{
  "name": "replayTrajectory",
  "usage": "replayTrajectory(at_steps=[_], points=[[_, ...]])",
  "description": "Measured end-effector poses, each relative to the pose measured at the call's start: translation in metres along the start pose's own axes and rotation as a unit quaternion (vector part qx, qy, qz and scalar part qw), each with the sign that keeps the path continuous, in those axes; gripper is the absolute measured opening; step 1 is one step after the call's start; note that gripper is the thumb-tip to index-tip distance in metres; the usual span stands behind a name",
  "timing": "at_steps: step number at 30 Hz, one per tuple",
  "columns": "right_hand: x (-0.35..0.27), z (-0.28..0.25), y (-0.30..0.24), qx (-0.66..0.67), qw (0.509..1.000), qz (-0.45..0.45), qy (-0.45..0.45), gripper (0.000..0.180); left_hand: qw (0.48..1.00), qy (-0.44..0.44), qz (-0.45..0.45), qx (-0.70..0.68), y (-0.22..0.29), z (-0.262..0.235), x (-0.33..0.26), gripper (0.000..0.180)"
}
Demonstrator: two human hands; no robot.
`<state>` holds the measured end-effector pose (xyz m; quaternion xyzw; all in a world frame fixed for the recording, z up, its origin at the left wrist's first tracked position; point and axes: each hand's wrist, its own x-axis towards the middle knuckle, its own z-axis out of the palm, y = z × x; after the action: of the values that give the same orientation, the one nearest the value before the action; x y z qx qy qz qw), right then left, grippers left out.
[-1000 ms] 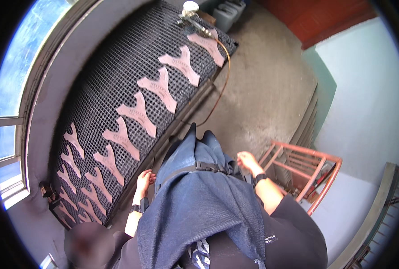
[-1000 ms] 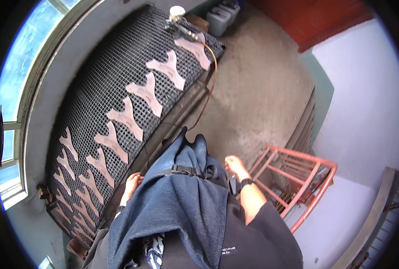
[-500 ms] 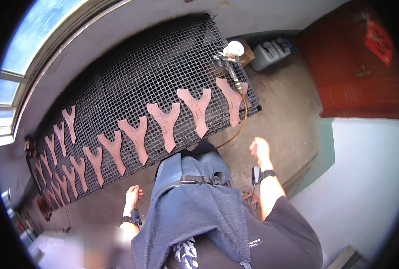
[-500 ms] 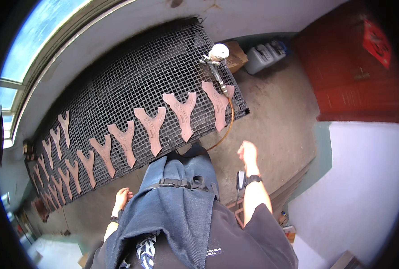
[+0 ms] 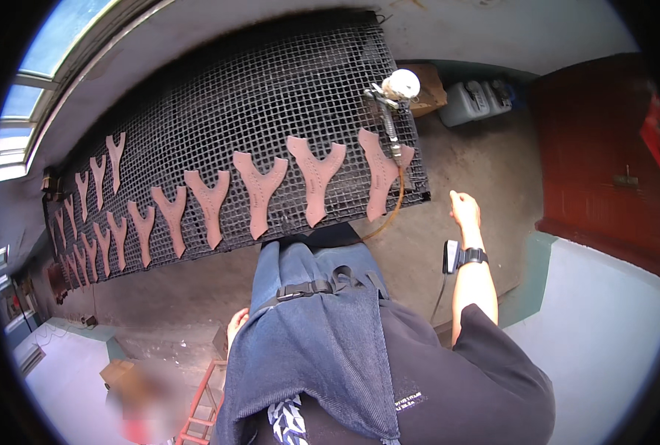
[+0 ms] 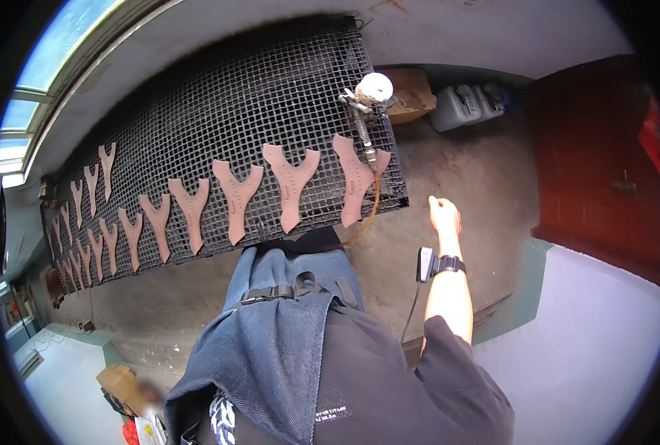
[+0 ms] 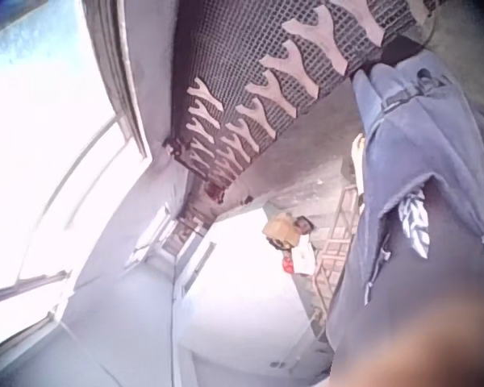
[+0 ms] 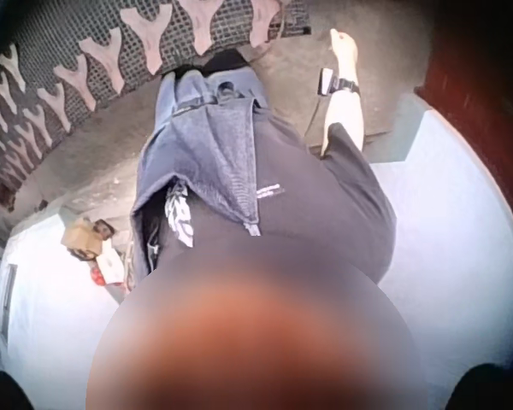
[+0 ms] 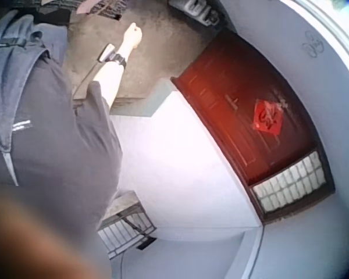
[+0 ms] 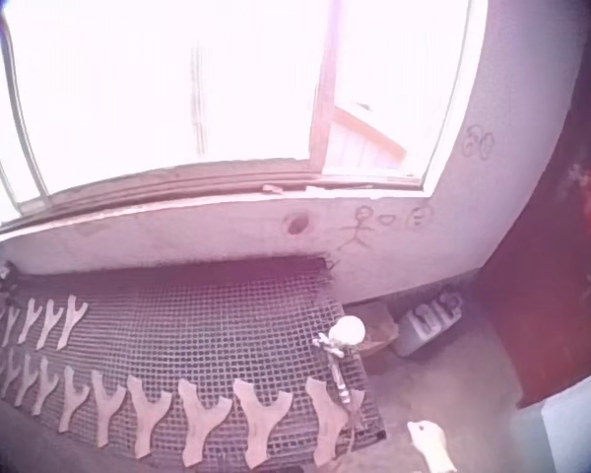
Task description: Spraying a liquid finish or adhesive onto cut shoe upper components arranged on a mesh rack.
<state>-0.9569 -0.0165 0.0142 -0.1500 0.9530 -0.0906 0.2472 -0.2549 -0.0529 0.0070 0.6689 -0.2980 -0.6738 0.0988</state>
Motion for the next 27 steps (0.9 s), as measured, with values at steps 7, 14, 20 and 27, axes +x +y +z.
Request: replayTrajectory(at_steps=[7,14,20,27], points=[[-0.006,-0.016,-0.027,0.324,0.938,-0.040,-0.118,0.038,0.999,0.004,-0.040,0.008,-0.006,0.006,0.004,0.034],[-0.022,-0.013,-0.039,0.420,0.893,-0.081,-0.141,0.036,0.997,0.018,-0.070,0.022,-0.001,0.017,0.004,0.033],[-0.040,-0.023,-0.076,0.481,0.850,-0.135,-0.166,0.039,0.999,0.046,0.000,-0.010,0.008,0.018,0.011,0.032],[-0.069,-0.049,-0.139,0.593,0.735,-0.234,-0.233,0.041,0.998,0.049,-0.021,0.030,-0.011,0.016,0.009,0.032]])
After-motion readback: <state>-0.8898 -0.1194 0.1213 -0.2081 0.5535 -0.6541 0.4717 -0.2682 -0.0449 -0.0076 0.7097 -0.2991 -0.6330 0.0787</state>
